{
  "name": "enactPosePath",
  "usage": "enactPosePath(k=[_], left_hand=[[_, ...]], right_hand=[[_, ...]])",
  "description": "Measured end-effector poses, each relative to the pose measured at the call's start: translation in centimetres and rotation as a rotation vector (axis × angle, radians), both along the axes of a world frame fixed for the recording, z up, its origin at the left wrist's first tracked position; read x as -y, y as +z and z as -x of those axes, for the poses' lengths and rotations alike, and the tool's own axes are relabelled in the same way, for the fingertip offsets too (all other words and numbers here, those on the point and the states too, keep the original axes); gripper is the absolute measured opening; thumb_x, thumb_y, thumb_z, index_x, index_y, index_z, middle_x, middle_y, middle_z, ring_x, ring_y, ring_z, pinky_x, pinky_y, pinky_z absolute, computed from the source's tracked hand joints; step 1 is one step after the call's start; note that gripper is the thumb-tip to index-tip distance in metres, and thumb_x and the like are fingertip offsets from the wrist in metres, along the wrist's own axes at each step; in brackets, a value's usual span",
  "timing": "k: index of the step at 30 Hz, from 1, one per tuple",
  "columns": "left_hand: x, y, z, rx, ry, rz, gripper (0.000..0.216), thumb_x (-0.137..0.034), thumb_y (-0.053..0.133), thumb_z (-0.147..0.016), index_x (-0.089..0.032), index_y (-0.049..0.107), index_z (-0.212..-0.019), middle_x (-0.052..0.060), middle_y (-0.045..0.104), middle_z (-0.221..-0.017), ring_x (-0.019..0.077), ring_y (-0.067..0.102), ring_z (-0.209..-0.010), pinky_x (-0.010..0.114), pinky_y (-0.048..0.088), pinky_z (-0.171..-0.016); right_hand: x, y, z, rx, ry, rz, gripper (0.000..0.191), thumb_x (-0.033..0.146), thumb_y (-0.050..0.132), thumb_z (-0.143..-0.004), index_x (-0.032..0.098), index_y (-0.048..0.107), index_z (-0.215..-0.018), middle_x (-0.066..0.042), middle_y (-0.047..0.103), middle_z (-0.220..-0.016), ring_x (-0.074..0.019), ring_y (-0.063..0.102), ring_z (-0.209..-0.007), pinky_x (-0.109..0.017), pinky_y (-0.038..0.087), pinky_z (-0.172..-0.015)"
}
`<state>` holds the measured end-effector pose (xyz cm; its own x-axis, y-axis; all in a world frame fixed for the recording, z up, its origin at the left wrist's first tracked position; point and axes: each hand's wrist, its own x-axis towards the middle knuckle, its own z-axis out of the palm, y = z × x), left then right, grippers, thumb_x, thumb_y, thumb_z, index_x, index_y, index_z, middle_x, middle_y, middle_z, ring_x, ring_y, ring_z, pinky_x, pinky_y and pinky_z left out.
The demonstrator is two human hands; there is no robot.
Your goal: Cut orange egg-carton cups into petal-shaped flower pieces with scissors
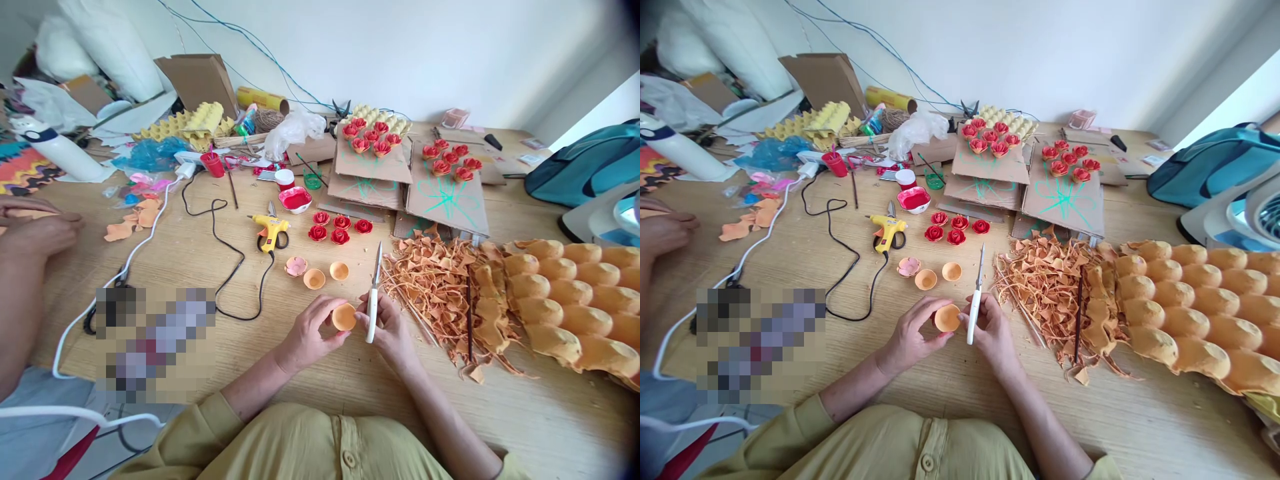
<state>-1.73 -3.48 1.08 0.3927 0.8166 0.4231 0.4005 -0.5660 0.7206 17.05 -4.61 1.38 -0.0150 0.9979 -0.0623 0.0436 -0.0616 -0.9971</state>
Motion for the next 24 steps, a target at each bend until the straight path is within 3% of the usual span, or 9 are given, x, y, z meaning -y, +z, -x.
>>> enactPosePath(k=[10, 17, 24], left_hand=[[-0.1, 0.2, 0.1, -0.021, -0.091, -0.011, 0.048, -0.017, 0.063, -0.084, -0.024, 0.052, -0.130, 0.009, 0.063, -0.112, 0.0223, 0.062, -0.106, 0.038, 0.055, -0.093], [-0.3, -0.9, 0.3, -0.058, 0.104, 0.018, 0.049, -0.018, 0.066, -0.083, -0.024, 0.052, -0.130, 0.010, 0.059, -0.119, 0.0239, 0.060, -0.109, 0.041, 0.054, -0.095], [-0.4, -1.5, 0.3, -0.199, 0.123, -0.035, 0.050, -0.020, 0.059, -0.090, -0.023, 0.044, -0.138, 0.010, 0.061, -0.125, 0.0239, 0.055, -0.119, 0.043, 0.048, -0.103]], right_hand=[[0.1, -0.6, -0.2, 0.078, -0.012, 0.011, 0.033, 0.041, 0.073, -0.079, 0.020, 0.057, -0.098, 0.000, 0.060, -0.080, -0.0168, 0.056, -0.069, -0.028, 0.046, -0.062], [0.0, 0.2, -1.3, 0.156, -0.102, -0.079, 0.027, 0.043, 0.061, -0.087, 0.020, 0.057, -0.101, -0.003, 0.061, -0.087, -0.0194, 0.057, -0.078, -0.030, 0.047, -0.069], [0.0, -0.5, -1.7, 0.438, -0.072, -0.222, 0.016, 0.036, 0.055, -0.090, 0.020, 0.056, -0.093, -0.002, 0.060, -0.082, -0.0183, 0.053, -0.073, -0.030, 0.043, -0.067]])
